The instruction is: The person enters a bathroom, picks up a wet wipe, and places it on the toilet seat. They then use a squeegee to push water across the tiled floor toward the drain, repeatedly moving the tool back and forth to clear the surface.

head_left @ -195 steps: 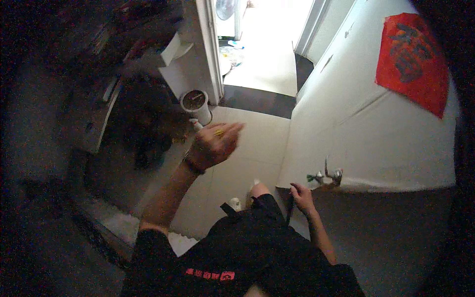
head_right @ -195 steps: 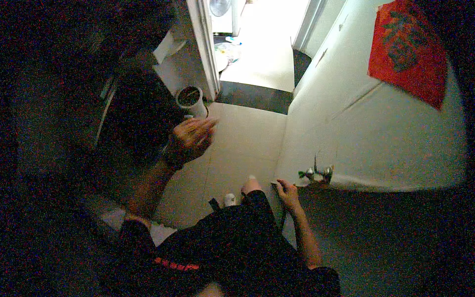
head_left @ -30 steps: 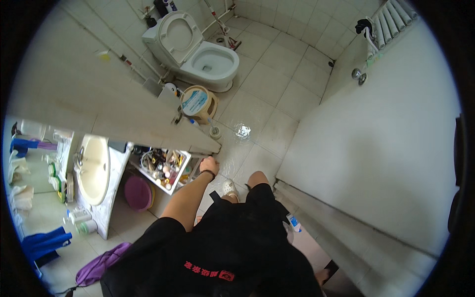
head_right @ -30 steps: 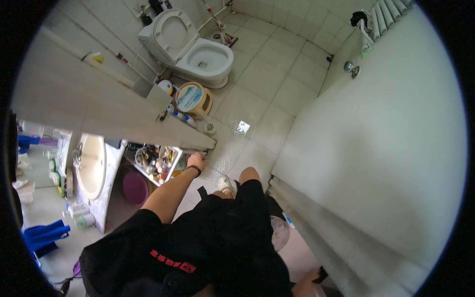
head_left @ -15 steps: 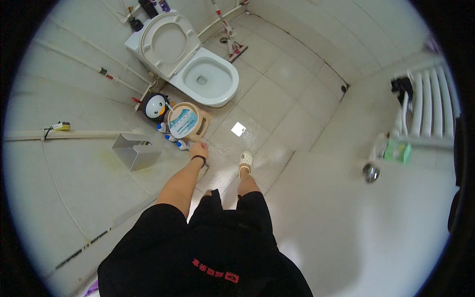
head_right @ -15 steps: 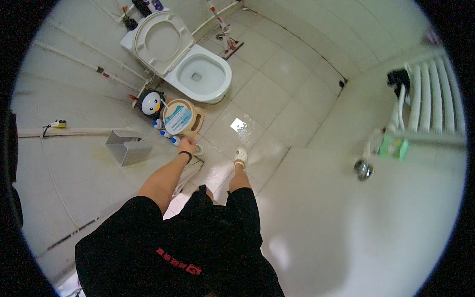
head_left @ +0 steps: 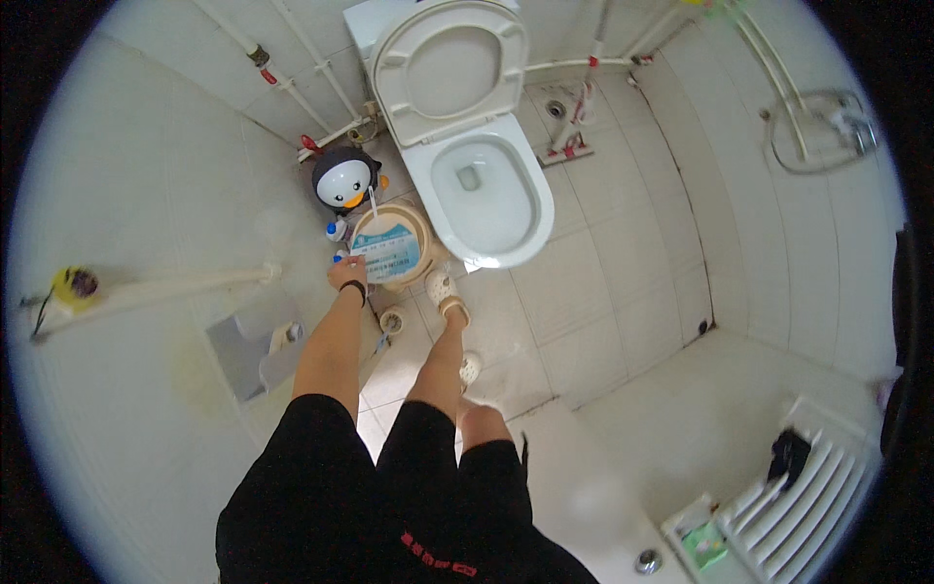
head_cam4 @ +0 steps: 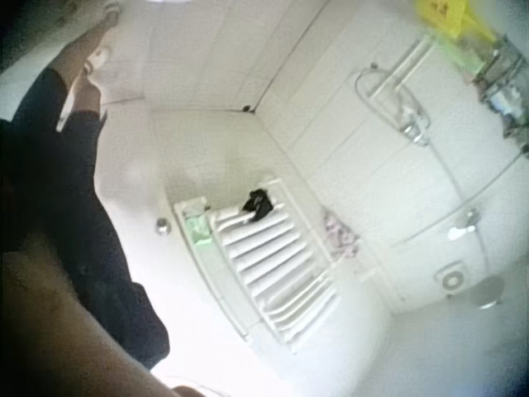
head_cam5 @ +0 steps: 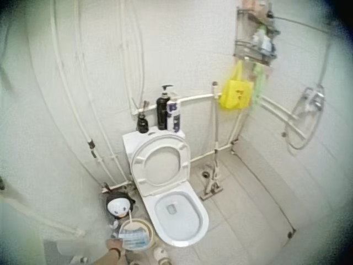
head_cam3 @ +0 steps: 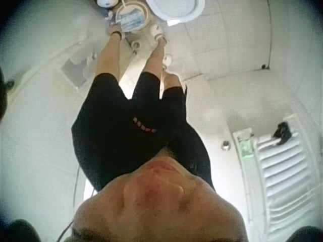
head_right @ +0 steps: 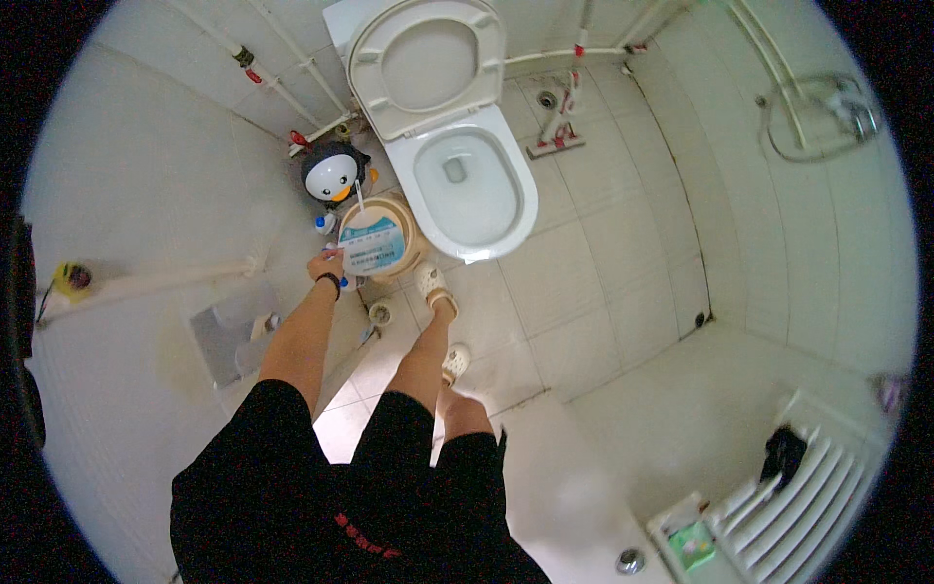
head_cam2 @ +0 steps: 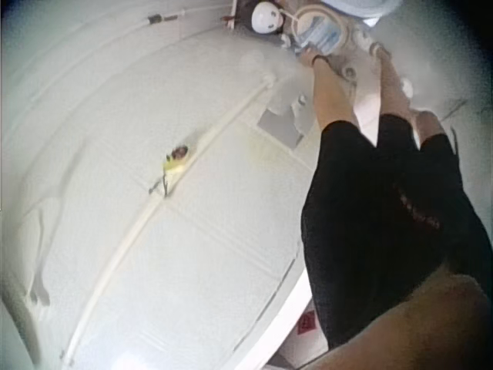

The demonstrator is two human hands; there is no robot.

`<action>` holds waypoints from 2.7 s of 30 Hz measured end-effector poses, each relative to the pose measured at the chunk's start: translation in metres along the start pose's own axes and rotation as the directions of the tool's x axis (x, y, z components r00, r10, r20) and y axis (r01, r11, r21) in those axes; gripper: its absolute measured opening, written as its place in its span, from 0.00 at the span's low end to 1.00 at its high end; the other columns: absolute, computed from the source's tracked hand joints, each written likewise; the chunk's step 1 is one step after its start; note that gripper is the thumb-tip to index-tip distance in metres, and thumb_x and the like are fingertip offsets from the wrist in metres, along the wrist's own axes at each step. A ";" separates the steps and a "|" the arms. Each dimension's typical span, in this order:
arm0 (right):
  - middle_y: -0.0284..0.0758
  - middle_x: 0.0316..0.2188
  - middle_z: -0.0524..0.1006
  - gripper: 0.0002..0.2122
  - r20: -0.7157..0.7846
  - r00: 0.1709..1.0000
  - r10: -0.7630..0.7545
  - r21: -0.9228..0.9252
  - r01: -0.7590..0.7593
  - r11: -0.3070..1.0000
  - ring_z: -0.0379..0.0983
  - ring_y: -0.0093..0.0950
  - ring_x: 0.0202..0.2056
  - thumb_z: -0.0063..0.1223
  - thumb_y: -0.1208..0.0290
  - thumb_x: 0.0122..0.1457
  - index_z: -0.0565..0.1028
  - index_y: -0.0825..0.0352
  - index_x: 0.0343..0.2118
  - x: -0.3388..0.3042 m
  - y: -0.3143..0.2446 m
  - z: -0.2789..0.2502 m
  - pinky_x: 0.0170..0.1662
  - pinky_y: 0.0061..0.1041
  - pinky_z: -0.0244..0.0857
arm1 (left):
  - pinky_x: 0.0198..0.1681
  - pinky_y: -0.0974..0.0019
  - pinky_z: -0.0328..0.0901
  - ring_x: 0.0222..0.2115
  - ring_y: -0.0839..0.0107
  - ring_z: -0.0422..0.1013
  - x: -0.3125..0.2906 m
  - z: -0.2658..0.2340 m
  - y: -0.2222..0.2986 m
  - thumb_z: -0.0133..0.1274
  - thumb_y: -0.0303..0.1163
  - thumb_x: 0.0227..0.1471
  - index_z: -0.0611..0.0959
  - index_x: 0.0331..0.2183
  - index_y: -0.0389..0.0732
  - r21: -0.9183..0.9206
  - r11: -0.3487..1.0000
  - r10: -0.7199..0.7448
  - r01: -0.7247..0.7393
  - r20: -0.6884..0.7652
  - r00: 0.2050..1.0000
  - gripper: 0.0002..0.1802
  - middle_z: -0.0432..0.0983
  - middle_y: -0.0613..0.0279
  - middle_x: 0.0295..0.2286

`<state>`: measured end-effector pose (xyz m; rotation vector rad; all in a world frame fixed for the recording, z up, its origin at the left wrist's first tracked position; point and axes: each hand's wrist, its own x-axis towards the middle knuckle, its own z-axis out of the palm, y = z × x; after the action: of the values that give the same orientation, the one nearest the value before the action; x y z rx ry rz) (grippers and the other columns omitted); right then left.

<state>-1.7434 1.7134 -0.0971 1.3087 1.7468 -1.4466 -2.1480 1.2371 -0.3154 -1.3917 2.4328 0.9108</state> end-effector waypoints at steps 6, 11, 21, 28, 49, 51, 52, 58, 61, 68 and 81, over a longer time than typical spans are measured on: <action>0.46 0.34 0.68 0.20 0.050 0.976 0.212 -0.015 -0.212 0.977 0.67 0.35 0.33 0.42 0.62 0.53 0.61 0.74 0.42 0.042 -0.036 -0.009 0.37 0.29 0.64 | 0.35 0.67 0.61 0.29 0.67 0.68 0.124 0.061 0.001 0.51 0.35 0.43 0.78 0.28 0.36 -0.311 0.925 -0.191 0.216 0.111 0.975 0.11 0.73 0.59 0.27; 0.46 0.33 0.70 0.19 0.094 0.935 0.342 -0.008 -0.343 0.939 0.69 0.35 0.32 0.43 0.63 0.53 0.63 0.74 0.41 0.085 -0.062 -0.018 0.36 0.29 0.66 | 0.36 0.69 0.59 0.29 0.71 0.65 0.198 0.103 0.010 0.50 0.30 0.44 0.76 0.26 0.36 -0.462 0.832 -0.280 0.308 0.130 0.951 0.08 0.71 0.62 0.25; 0.42 0.29 0.72 0.17 0.150 0.937 0.316 -0.343 -0.251 0.905 0.70 0.27 0.26 0.42 0.63 0.54 0.66 0.73 0.39 0.203 -0.184 0.051 0.32 0.23 0.66 | 0.33 0.75 0.59 0.27 0.78 0.61 0.277 0.133 0.003 0.46 0.32 0.47 0.72 0.36 0.39 -0.846 0.229 -0.243 0.482 0.429 0.870 0.12 0.66 0.69 0.25; 0.42 0.29 0.72 0.18 0.153 0.955 0.254 -0.315 -0.197 0.928 0.70 0.26 0.26 0.44 0.62 0.53 0.67 0.74 0.39 0.224 -0.250 0.055 0.32 0.24 0.65 | 0.33 0.75 0.61 0.33 0.76 0.65 0.274 0.089 0.001 0.48 0.35 0.47 0.72 0.36 0.39 -0.960 0.169 -0.066 0.222 0.214 0.975 0.13 0.69 0.64 0.33; 0.41 0.27 0.73 0.15 0.106 0.966 0.237 -0.445 -0.167 0.880 0.71 0.28 0.25 0.35 0.67 0.56 0.66 0.75 0.37 0.224 -0.245 0.089 0.29 0.22 0.66 | 0.52 0.60 0.49 0.51 0.59 0.50 0.301 0.095 0.026 0.53 0.28 0.37 0.53 0.52 0.40 0.435 0.898 0.113 -0.070 -0.074 0.991 0.40 0.53 0.54 0.50; 0.44 0.26 0.73 0.14 0.112 0.965 0.236 -0.451 -0.162 0.878 0.71 0.28 0.25 0.37 0.69 0.56 0.66 0.78 0.36 0.227 -0.264 0.101 0.29 0.22 0.66 | 0.53 0.59 0.45 0.53 0.58 0.43 0.295 0.090 0.022 0.55 0.30 0.36 0.49 0.53 0.40 0.598 0.778 0.325 -0.193 -0.120 0.938 0.44 0.46 0.55 0.52; 0.44 0.26 0.73 0.14 0.145 0.966 0.212 -0.471 -0.121 0.874 0.71 0.28 0.25 0.36 0.69 0.56 0.66 0.78 0.36 0.228 -0.271 0.105 0.28 0.22 0.66 | 0.54 0.58 0.43 0.54 0.58 0.41 0.293 0.085 0.025 0.55 0.31 0.36 0.46 0.53 0.40 0.623 0.736 0.364 -0.264 -0.036 0.931 0.46 0.44 0.54 0.53; 0.42 0.27 0.73 0.12 0.190 0.978 0.085 -0.621 0.053 0.782 0.71 0.26 0.27 0.37 0.71 0.54 0.67 0.75 0.37 0.239 -0.316 0.129 0.32 0.22 0.65 | 0.55 0.55 0.40 0.53 0.52 0.40 0.271 0.092 0.011 0.56 0.33 0.35 0.55 0.51 0.38 0.501 0.810 0.360 -0.305 -0.013 0.933 0.41 0.43 0.46 0.52; 0.42 0.27 0.73 0.12 0.233 0.973 0.000 -0.598 0.143 0.789 0.70 0.26 0.27 0.38 0.72 0.54 0.68 0.75 0.36 0.248 -0.346 0.134 0.32 0.23 0.65 | 0.54 0.59 0.43 0.53 0.52 0.43 0.232 0.108 0.008 0.52 0.29 0.38 0.60 0.48 0.37 0.531 0.813 0.238 -0.239 0.071 0.969 0.33 0.45 0.44 0.51; 0.45 0.29 0.73 0.11 0.357 0.927 -0.111 -0.707 0.346 0.616 0.71 0.32 0.31 0.39 0.70 0.53 0.69 0.71 0.36 0.287 -0.406 0.121 0.34 0.25 0.65 | 0.40 0.61 0.60 0.37 0.56 0.65 0.100 0.134 -0.034 0.49 0.25 0.40 0.75 0.33 0.36 -0.030 0.973 -0.233 0.231 -0.108 0.966 0.12 0.69 0.51 0.36; 0.44 0.51 0.56 0.22 0.916 0.202 -0.347 -0.352 -0.013 -0.936 0.51 0.40 0.52 0.40 0.72 0.46 0.60 0.71 0.47 0.520 -0.776 0.124 0.55 0.37 0.43 | 0.42 0.59 0.59 0.37 0.55 0.64 -0.297 0.182 -0.055 0.52 0.23 0.28 0.69 0.36 0.33 0.189 0.620 -0.776 0.762 0.002 0.631 0.24 0.66 0.46 0.34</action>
<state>-2.6710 1.8046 -0.2357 -1.4780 2.5960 0.9967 -1.9654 1.5367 -0.3495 -2.0048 1.4905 0.4915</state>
